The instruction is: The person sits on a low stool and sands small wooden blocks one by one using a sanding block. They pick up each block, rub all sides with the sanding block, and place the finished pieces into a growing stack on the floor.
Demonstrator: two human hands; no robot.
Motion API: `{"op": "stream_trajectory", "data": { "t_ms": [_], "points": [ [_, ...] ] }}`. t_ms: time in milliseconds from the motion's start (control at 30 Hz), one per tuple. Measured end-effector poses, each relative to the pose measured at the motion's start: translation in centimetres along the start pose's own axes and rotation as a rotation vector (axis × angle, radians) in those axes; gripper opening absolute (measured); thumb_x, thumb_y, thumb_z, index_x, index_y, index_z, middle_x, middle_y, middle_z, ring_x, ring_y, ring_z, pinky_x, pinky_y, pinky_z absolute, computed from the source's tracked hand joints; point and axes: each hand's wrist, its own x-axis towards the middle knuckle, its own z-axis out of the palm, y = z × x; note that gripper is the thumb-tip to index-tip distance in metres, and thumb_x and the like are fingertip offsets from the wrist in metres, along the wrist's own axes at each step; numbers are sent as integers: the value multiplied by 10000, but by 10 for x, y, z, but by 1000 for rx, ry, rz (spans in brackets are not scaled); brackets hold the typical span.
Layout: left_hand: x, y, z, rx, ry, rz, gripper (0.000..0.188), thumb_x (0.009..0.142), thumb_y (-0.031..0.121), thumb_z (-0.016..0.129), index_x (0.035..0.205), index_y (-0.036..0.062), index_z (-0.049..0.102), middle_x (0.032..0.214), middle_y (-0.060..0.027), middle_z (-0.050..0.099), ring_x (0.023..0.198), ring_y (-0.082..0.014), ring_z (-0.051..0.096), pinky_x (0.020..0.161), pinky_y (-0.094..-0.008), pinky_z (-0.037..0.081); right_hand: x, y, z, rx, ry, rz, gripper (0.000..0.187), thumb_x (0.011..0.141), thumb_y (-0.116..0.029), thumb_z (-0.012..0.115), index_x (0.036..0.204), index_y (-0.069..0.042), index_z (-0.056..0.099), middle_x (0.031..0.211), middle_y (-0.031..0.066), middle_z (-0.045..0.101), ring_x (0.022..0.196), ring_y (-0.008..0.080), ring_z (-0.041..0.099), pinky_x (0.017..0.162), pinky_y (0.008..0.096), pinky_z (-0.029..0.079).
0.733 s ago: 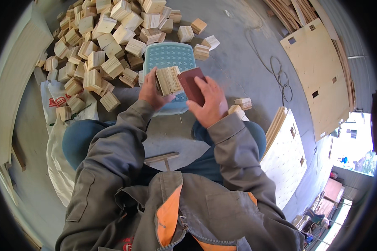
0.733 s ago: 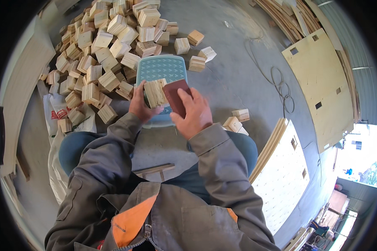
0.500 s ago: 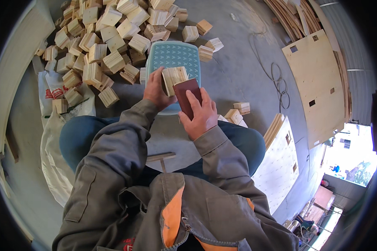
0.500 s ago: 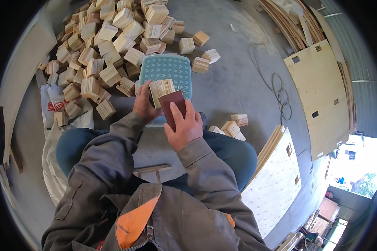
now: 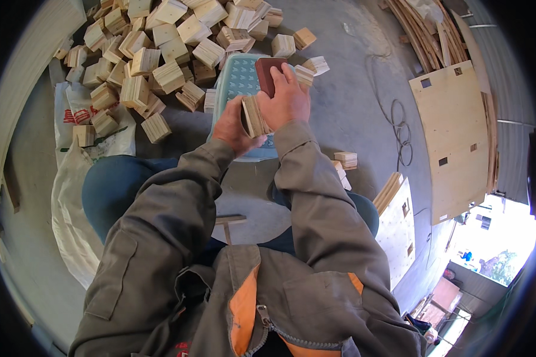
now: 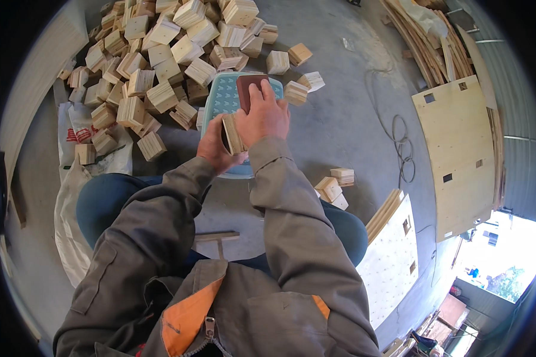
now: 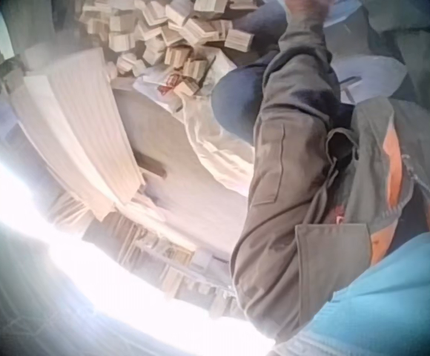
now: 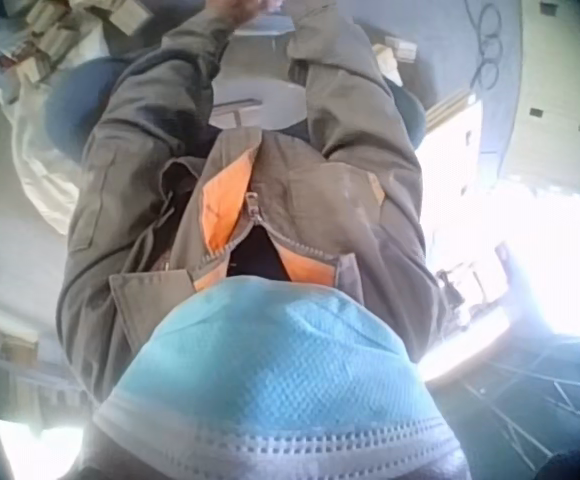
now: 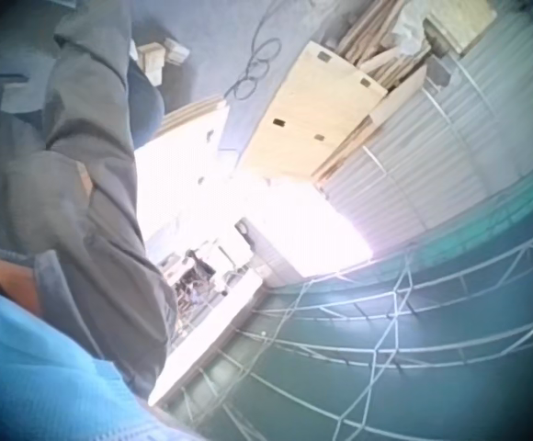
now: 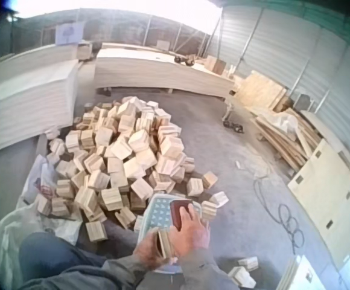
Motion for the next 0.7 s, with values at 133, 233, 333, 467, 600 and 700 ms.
{"op": "stream_trajectory", "data": {
  "t_ms": [133,233,333,467,600,700],
  "points": [
    [1,7,-2,4,14,4,1143,616,230,1025,1539,77,369,1367,-236,572,1249,-435,619,1068,-467,538,-19,3,-5,18,1,-28,683,871,-297,797,1505,-114,620,1650,136,511,1315,404,587,1161,485,452],
    [0,7,-3,14,42,41,1121,621,241,1027,1524,66,386,1341,-240,591,1247,-436,625,1063,-467,541,-69,7,-17,6,-4,-98,714,853,-257,814,1516,-89,604,1649,170,504,1294,416,592,1138,496,454],
    [2,7,-3,14,59,43,1101,628,255,1026,1512,59,399,1327,-249,605,1243,-436,632,1058,-471,542,-123,6,-36,45,3,-157,738,830,-208,828,1516,-65,596,1637,198,506,1277,426,592,1108,508,462],
    [1,2,2,-6,92,53,1078,637,283,1022,1499,58,415,1343,-253,609,1238,-437,639,1057,-475,542,-154,6,-46,79,-6,-160,738,826,-179,830,1515,-55,595,1633,210,504,1275,434,589,1093,517,467],
    [-2,2,6,-34,80,37,1070,631,297,1017,1491,59,425,1364,-242,610,1233,-441,639,1057,-479,541,-145,8,-40,89,37,-176,743,800,-178,841,1499,-67,614,1636,196,500,1248,429,584,1084,525,473],
    [-1,6,1,19,101,46,1079,620,274,1011,1496,63,419,1364,-232,606,1245,-446,627,1056,-485,539,-107,10,-26,60,57,-185,730,809,-204,835,1496,-82,621,1634,168,512,1245,410,592,1096,525,473]
  ]
}}
